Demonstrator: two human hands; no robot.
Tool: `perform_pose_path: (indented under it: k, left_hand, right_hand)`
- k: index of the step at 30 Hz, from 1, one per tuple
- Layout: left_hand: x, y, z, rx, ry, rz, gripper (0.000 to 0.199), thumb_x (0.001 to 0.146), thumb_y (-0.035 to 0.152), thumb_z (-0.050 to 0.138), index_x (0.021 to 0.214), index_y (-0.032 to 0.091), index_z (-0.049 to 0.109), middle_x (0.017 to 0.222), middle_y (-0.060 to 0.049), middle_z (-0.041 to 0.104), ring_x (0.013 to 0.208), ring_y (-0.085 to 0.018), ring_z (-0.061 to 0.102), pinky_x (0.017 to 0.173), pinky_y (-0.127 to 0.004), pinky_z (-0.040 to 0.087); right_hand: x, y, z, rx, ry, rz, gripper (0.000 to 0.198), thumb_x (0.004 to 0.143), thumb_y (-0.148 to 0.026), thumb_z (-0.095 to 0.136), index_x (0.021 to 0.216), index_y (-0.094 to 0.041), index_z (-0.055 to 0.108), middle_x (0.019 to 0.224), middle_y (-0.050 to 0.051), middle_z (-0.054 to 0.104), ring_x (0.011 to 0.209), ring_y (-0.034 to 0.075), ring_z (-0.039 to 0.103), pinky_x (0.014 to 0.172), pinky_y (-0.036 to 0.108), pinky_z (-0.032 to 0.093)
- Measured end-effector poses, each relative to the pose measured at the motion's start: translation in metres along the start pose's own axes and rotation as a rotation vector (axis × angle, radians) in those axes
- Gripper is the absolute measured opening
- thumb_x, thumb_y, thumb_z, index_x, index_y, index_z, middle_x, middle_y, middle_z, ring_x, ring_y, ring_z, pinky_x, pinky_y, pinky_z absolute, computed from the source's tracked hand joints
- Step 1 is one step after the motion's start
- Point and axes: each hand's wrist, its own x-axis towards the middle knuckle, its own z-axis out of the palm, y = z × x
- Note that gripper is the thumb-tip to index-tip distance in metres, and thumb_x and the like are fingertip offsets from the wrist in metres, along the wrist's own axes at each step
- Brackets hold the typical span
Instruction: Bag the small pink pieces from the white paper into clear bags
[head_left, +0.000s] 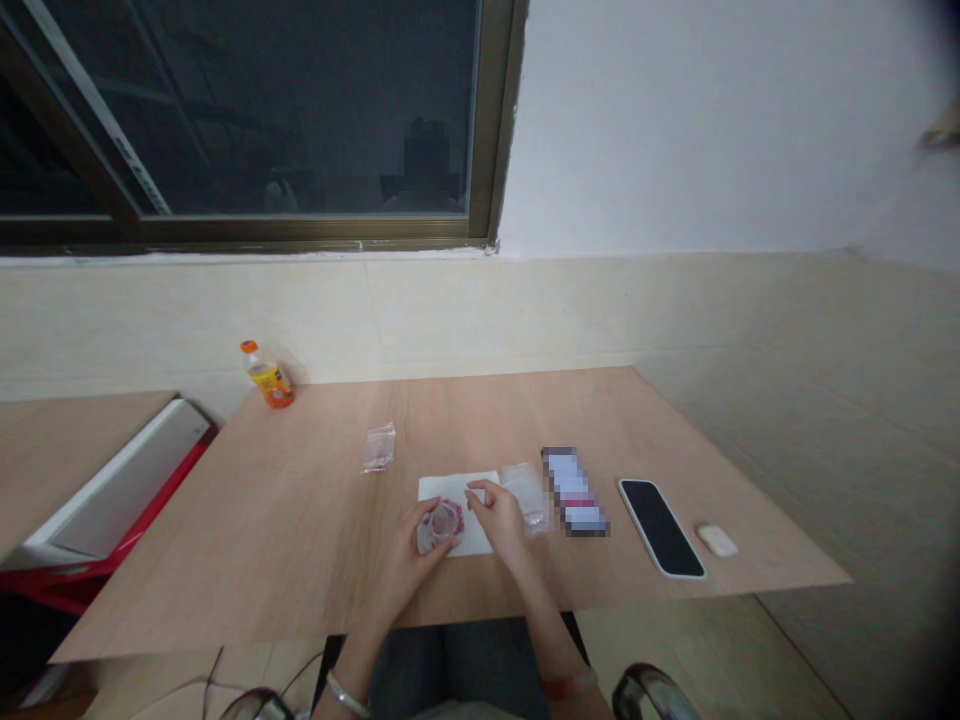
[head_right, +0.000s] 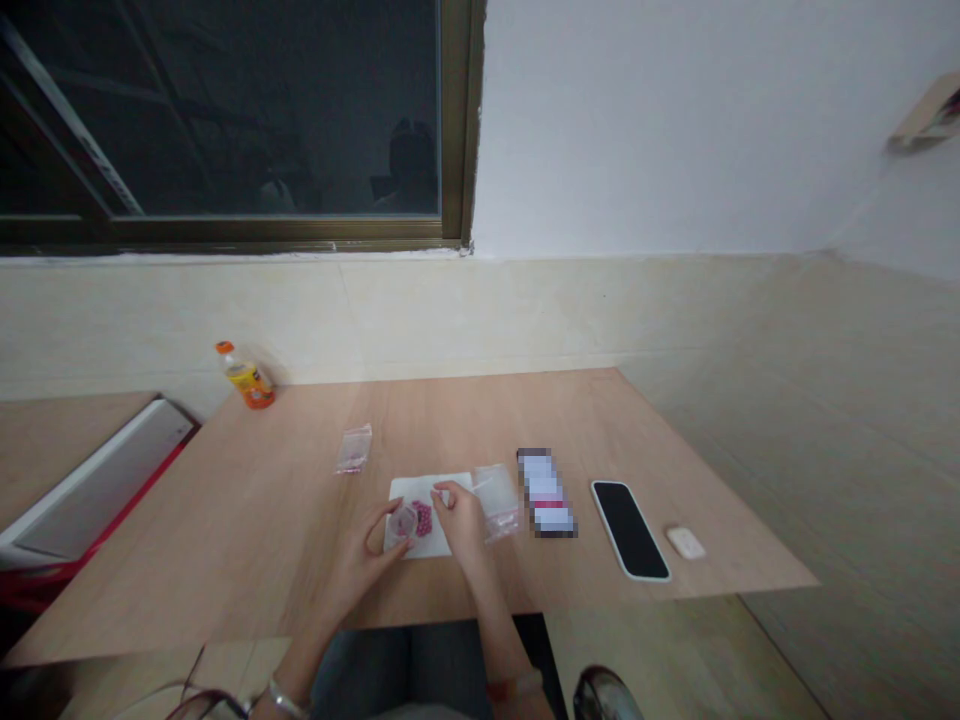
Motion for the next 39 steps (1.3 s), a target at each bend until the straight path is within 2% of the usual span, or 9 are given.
perform_pose_path:
  k: [8,11,15,20,24,28,31,34,39]
  left_hand:
    - [0.0,0.001,-0.002,-0.029,0.015,-0.015,0.045,0.067,0.03,0.073,0.11,0.021,0.064,0.116,-0.009,0.066,0.111,-0.027,0.06,0.1,-0.046,0.045]
    - [0.0,-0.001,-0.001,-0.048,0.024,-0.012,0.044,0.066,0.028,0.073,0.109,0.021,0.064,0.116,-0.009,0.066,0.112,-0.027,0.06,0.101,-0.045,0.044]
    - [0.002,-0.003,-0.001,-0.051,0.031,-0.009,0.044,0.065,0.026,0.073,0.108,0.021,0.064,0.115,-0.009,0.067,0.111,-0.027,0.06,0.101,-0.045,0.044]
    - [0.001,-0.001,-0.002,-0.04,0.018,-0.011,0.044,0.066,0.025,0.072,0.109,0.021,0.064,0.115,-0.008,0.067,0.112,-0.026,0.06,0.102,-0.045,0.044]
    - [0.0,-0.003,-0.001,-0.028,0.017,-0.002,0.045,0.068,0.028,0.072,0.111,0.021,0.063,0.117,-0.009,0.065,0.114,-0.026,0.059,0.103,-0.046,0.043]
    - [0.001,-0.007,0.002,-0.035,0.036,-0.004,0.046,0.066,0.029,0.074,0.109,0.021,0.063,0.115,-0.01,0.066,0.112,-0.027,0.059,0.101,-0.046,0.044]
    - [0.001,-0.006,0.003,-0.038,0.042,-0.014,0.046,0.064,0.03,0.075,0.108,0.021,0.064,0.113,-0.009,0.067,0.11,-0.028,0.06,0.1,-0.047,0.045]
    - [0.001,-0.004,0.006,-0.034,0.046,-0.019,0.046,0.064,0.031,0.075,0.107,0.02,0.064,0.111,-0.009,0.067,0.108,-0.027,0.061,0.099,-0.046,0.045]
    - [0.002,-0.004,0.008,-0.043,0.085,0.002,0.041,0.066,0.034,0.072,0.105,0.021,0.064,0.111,-0.008,0.068,0.108,-0.027,0.062,0.098,-0.045,0.046]
  right_hand:
    - [-0.006,0.029,0.018,-0.292,0.006,0.091,0.02,0.078,-0.029,0.06,0.088,-0.019,0.074,0.056,0.002,0.064,0.049,0.017,0.055,0.048,0.024,0.032]
    - [-0.009,0.034,0.023,-0.339,-0.021,0.127,0.022,0.081,-0.03,0.059,0.094,-0.02,0.075,0.075,0.007,0.073,0.061,0.021,0.065,0.055,0.026,0.041]
    - [-0.013,0.038,0.023,-0.35,-0.038,0.118,0.026,0.085,-0.033,0.057,0.101,-0.022,0.074,0.092,0.01,0.075,0.081,0.024,0.07,0.068,0.028,0.048]
    - [-0.018,0.037,0.021,-0.409,-0.036,0.142,0.029,0.087,-0.036,0.052,0.099,-0.023,0.075,0.091,0.012,0.075,0.077,0.026,0.07,0.066,0.03,0.048]
    - [-0.02,0.035,0.018,-0.297,0.042,0.124,0.032,0.086,-0.039,0.052,0.093,-0.019,0.076,0.079,0.011,0.074,0.065,0.023,0.066,0.059,0.028,0.045]
    - [-0.019,0.02,0.013,-0.023,0.222,0.09,0.047,0.08,-0.056,0.054,0.084,-0.015,0.076,0.051,0.003,0.059,0.046,0.016,0.05,0.047,0.026,0.037]
    - [-0.021,-0.004,0.007,0.122,0.3,0.06,0.048,0.077,-0.057,0.057,0.086,-0.014,0.076,0.044,-0.005,0.041,0.043,0.012,0.039,0.044,0.023,0.033]
    - [-0.03,-0.033,0.002,0.189,0.264,0.02,0.042,0.079,-0.052,0.059,0.089,-0.015,0.075,0.044,-0.007,0.034,0.043,0.011,0.035,0.044,0.022,0.031]
    - [-0.047,-0.062,0.0,0.125,0.072,-0.001,0.032,0.08,-0.047,0.06,0.088,-0.021,0.076,0.049,-0.004,0.046,0.046,0.01,0.04,0.046,0.022,0.03]
